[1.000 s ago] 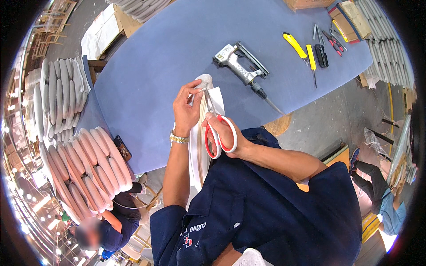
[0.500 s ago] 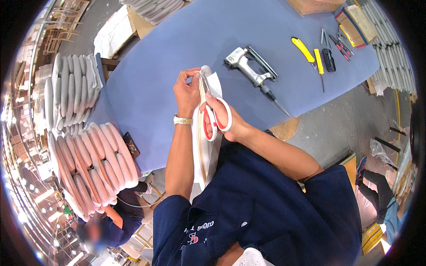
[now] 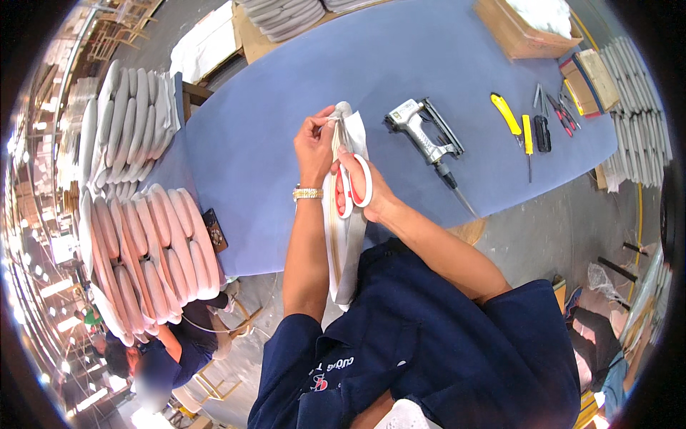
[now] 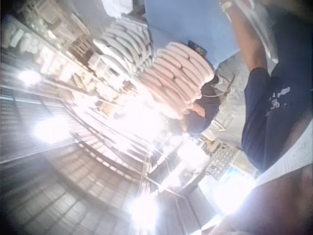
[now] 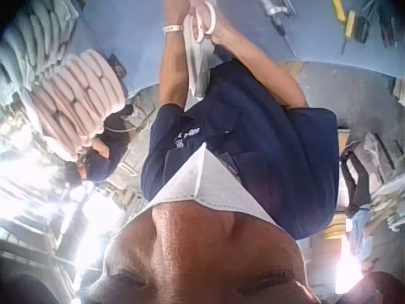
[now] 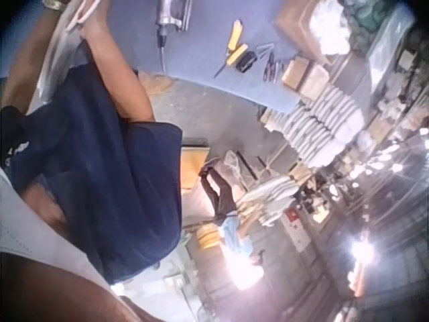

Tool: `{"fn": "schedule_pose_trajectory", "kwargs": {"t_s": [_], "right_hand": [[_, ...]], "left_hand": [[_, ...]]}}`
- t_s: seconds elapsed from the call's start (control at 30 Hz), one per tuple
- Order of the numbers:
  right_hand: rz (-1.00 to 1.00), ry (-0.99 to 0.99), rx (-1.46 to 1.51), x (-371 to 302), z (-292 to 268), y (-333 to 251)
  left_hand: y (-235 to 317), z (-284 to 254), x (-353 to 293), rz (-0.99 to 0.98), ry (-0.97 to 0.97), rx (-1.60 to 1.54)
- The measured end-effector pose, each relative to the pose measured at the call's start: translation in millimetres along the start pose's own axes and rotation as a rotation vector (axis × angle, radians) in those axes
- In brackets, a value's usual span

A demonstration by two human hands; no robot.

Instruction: The person assembles cushion covers by inserting foam inserts, aligning edges, and securing them with a staple gun. They handle multiple cushions, using scissors to trim excess fabric and a box of staples to reload the tool as needed.

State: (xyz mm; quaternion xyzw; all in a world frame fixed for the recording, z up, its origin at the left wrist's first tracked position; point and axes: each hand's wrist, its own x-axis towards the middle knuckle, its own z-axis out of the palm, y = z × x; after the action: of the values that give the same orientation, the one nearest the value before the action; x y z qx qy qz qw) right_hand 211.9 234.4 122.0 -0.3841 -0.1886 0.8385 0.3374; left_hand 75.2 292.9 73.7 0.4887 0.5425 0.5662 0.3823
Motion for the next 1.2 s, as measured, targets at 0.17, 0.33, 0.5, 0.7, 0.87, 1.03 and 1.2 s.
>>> {"fn": "schedule_pose_trajectory", "kwargs": {"t_s": [0.17,0.33,0.5,0.7,0.87,1.03,1.2], "right_hand": [[0.014,0.023,0.0,-4,6,2],[0.017,0.047,0.03,-9,8,2],[0.018,0.001,0.004,-12,6,6],[-0.049,0.023,0.072,-3,4,11],[-0.068,0.008,0.101,0,1,11],[-0.055,0.059,0.115,-1,3,6],[-0.068,0.066,0.098,-1,3,6]], "left_hand": [[-1,-3,-1,0.024,-0.01,-0.021],[-1,-1,-2,-0.016,-0.058,-0.013],[-1,1,-2,0.047,-0.094,0.058],[9,3,1,0.101,-0.127,0.33],[3,3,6,0.056,-0.087,0.333],[-4,4,3,0.008,-0.063,0.221],[1,6,-1,-0.023,-0.082,0.154]]}}
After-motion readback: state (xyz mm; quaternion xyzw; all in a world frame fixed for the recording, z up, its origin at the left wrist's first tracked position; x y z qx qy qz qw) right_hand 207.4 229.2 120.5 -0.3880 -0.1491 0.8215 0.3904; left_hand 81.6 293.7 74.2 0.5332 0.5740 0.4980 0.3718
